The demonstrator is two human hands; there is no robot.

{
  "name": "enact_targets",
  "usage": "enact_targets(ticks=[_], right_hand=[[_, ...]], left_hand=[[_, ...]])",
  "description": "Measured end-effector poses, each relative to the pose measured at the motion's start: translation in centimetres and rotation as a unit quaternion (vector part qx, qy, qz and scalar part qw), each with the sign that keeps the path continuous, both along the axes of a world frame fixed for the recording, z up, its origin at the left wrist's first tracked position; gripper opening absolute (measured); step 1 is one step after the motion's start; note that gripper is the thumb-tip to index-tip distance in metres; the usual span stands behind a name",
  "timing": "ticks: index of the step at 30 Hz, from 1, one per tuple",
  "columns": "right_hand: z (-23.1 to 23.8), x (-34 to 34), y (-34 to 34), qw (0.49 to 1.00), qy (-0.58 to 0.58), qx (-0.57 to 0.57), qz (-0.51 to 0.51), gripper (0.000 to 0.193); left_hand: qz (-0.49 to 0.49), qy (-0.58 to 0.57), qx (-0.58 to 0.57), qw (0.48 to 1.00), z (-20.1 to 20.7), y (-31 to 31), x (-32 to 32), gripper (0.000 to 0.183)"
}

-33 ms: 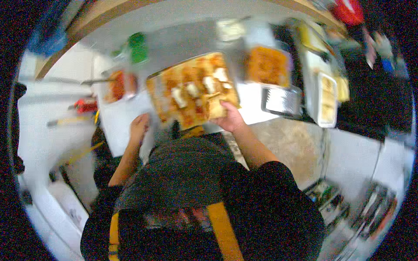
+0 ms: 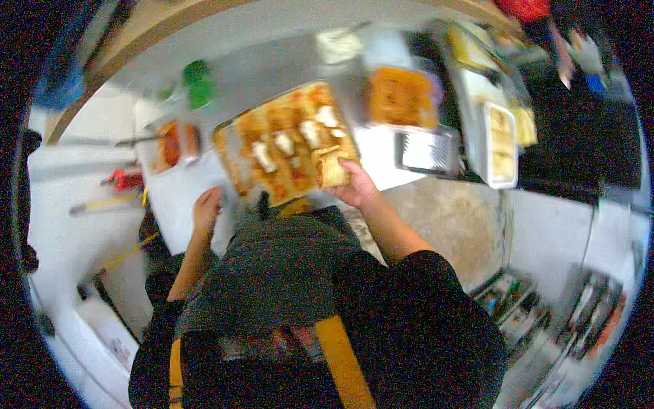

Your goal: The person spreads white sauce on a tray of pasta sheets, places filling on them, and rolls each sheet into cannelloni. They then move to the stove to stir sauces in pots, add cream, and return to the prep area to wipe the counter and store containers in the refrigerator.

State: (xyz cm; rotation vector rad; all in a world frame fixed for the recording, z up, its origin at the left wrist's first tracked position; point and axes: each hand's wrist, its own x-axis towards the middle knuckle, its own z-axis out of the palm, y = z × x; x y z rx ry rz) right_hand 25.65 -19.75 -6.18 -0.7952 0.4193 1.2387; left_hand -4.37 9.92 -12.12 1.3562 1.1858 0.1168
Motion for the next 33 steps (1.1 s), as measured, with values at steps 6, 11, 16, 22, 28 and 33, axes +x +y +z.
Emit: enact_targets(ticks=[6, 11, 16, 22, 28, 33], right_hand=[[-0.5, 7.6, -14.6, 0.989, -0.024, -0.052, -0.137, 0.045], [-1.8, 14.6, -19.5, 0.968, -0.095, -0.044, -0.227, 0.042], [-6.9, 20.5, -17.9, 0.944, -0.022, -0.047, -0.325, 0.035], [-11.2, 21.6, -13.6, 0.894, -0.021, -0.104, -0.434, 0.033], [-9.5, 21.8, -13.7, 0.931, -0.015, -0.204, -0.303, 0.032], [-10.9, 22.1, -16.5, 0.960, 0.055, -0.099, -0.257, 0.033]], left_hand=[[0.043, 0.043, -0.016, 0.998, 1.7, -5.7, 0.8, 0.035], [0.034, 0.020, -0.048, 0.998, 2.2, -10.3, 4.2, 0.034], [0.052, 0.030, -0.024, 0.998, 3.9, -13.9, 6.2, 0.033], [0.041, 0.051, -0.014, 0.998, 4.5, -15.7, 4.8, 0.031], [0.035, 0.070, -0.033, 0.996, 4.2, -16.5, 4.5, 0.032], [0.018, 0.092, -0.036, 0.995, 3.1, -17.1, 4.8, 0.034]])
